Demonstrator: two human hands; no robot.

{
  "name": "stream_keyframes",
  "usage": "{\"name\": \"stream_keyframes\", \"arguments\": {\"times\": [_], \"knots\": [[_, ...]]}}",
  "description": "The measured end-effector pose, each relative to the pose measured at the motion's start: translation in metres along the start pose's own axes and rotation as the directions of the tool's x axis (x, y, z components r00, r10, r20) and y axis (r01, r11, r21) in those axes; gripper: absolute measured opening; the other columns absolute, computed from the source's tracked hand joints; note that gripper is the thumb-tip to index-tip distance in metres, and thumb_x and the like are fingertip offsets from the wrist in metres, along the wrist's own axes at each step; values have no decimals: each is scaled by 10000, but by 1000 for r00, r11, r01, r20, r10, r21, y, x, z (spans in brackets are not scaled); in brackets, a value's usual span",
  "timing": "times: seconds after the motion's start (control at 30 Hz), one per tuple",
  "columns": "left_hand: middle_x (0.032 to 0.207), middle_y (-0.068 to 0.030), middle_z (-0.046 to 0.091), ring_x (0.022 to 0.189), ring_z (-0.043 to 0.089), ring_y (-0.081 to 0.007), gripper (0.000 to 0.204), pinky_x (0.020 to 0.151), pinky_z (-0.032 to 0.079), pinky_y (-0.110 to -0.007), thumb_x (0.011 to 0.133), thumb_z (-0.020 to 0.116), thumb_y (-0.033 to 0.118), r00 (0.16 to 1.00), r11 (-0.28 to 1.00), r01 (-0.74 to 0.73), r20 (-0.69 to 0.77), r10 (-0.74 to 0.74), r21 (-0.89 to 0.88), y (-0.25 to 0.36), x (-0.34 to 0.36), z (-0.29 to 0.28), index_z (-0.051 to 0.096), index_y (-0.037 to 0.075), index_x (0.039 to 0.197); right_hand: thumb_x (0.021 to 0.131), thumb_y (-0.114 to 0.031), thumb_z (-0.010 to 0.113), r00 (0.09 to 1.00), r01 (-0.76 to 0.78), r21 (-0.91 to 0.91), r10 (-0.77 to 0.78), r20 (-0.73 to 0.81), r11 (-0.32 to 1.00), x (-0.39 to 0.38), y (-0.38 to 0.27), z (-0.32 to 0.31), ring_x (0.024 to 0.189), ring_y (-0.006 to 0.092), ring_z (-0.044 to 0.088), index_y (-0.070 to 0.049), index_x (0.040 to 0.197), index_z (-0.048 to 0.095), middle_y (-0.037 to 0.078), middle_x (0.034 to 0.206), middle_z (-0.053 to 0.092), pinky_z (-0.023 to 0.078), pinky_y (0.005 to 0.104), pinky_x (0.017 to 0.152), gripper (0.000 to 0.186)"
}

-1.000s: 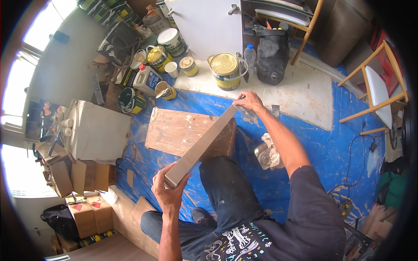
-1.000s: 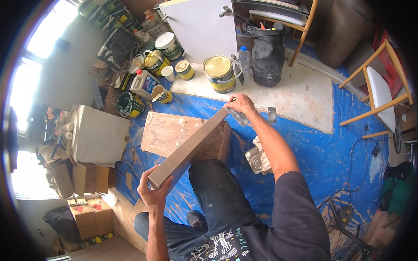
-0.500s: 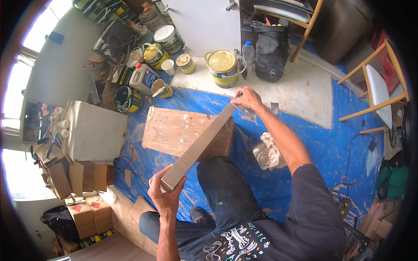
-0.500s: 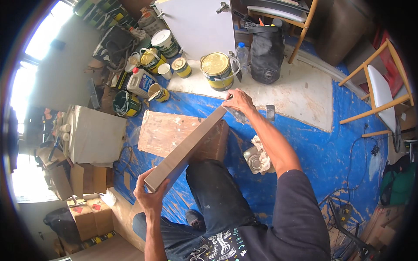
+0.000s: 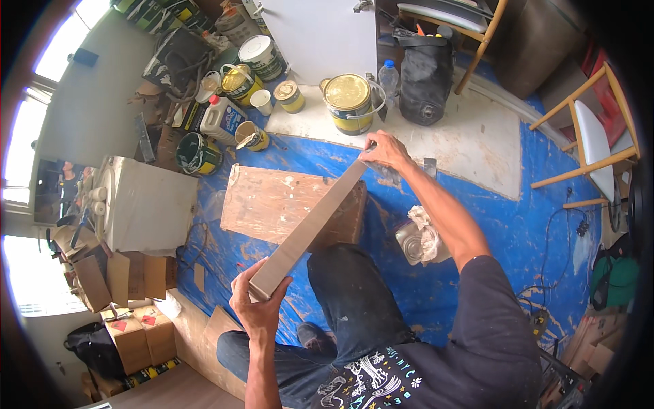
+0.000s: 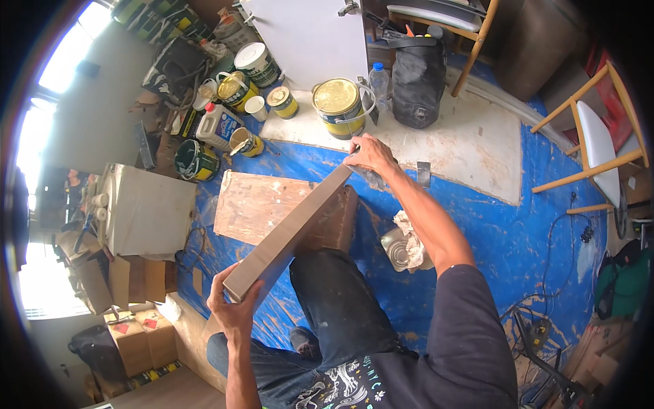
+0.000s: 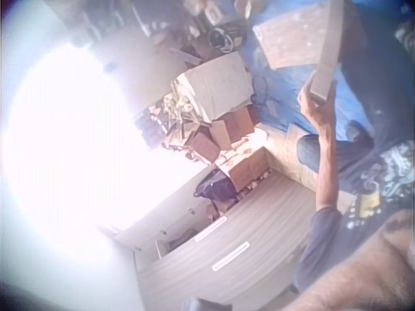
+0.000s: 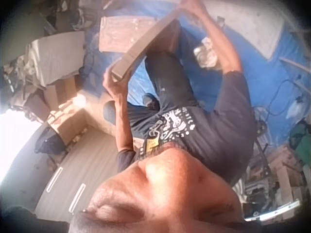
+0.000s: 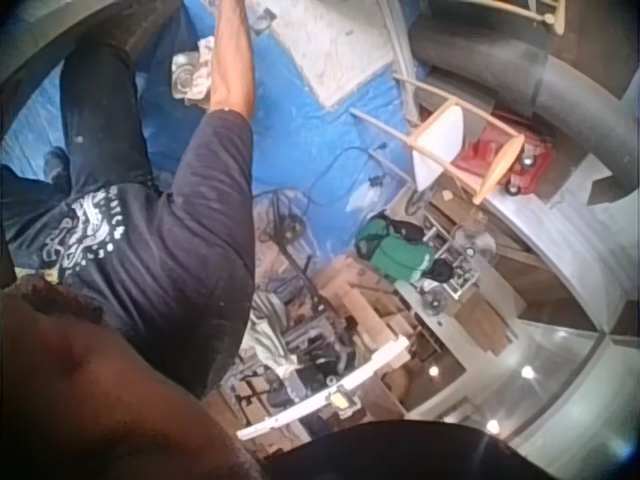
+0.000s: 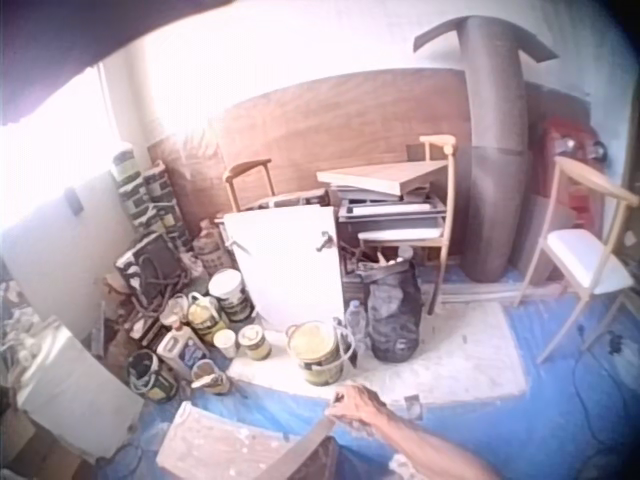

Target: The person sits on the floor and wipes a triangular wooden piece with a cloth. They then use a sanding block to smooth the edges of the wood. Finally, they apply a finish to the wood using a paintbrush.

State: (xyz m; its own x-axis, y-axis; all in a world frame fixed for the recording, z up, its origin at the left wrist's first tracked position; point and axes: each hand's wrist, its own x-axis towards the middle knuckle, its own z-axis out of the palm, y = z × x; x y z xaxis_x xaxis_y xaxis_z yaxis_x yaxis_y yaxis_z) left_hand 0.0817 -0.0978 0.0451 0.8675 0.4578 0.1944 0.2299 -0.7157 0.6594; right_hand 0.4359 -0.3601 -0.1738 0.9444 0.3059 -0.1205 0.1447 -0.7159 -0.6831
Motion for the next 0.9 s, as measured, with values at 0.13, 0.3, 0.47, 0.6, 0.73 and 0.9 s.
{"name": "stream_keyframes", "arguments": {"times": [0.13,0.3,0.47,0.6,0.73,0.9], "knots": [[1089,-93,807,1026,744,-220,548,946,576,-369,701,1000,94,999,998,-49,-2,49,26,0,4,0,757,56,1191,731,-461,900,1000,5,-6,-5,-1,1000,3,4,-1,1088,309,675,-158,964,733,96,1059,670,545,456,904,417],[1096,-90,797,1056,712,-277,592,955,565,-420,648,1028,122,1000,1000,0,0,0,4,1,4,-1,775,89,1183,729,-464,902,999,34,-6,-34,22,999,4,0,-2,1069,315,680,-154,963,732,98,1054,667,543,459,894,425],[1092,-89,795,1057,708,-278,593,952,560,-412,650,1027,124,1000,1000,1,9,-1,8,-1,7,-3,779,89,1187,729,-475,896,999,32,-13,-31,37,999,6,-2,-3,1057,317,683,-152,965,728,96,1051,664,542,461,884,433],[1094,-85,797,1037,707,-277,604,947,561,-407,644,1028,123,1000,1000,-15,4,15,-4,-3,6,-1,780,93,1194,715,-479,885,999,15,-33,-13,39,999,7,-2,-5,1064,316,691,-159,973,730,92,1061,668,549,467,888,439],[1093,-76,798,1023,707,-276,613,941,562,-407,640,1029,124,1000,1000,-28,11,28,-4,-2,5,-1,780,96,1199,692,-474,869,998,42,-38,-40,43,998,7,0,-5,1075,320,704,-165,980,731,87,1075,674,562,480,901,445],[1098,-69,800,1017,706,-272,614,934,564,-407,639,1028,125,999,999,-43,11,43,9,-4,5,0,782,101,1201,710,-474,872,998,37,-37,-35,47,999,7,3,-5,1074,320,695,-158,980,729,93,1069,671,555,473,898,440]]}}
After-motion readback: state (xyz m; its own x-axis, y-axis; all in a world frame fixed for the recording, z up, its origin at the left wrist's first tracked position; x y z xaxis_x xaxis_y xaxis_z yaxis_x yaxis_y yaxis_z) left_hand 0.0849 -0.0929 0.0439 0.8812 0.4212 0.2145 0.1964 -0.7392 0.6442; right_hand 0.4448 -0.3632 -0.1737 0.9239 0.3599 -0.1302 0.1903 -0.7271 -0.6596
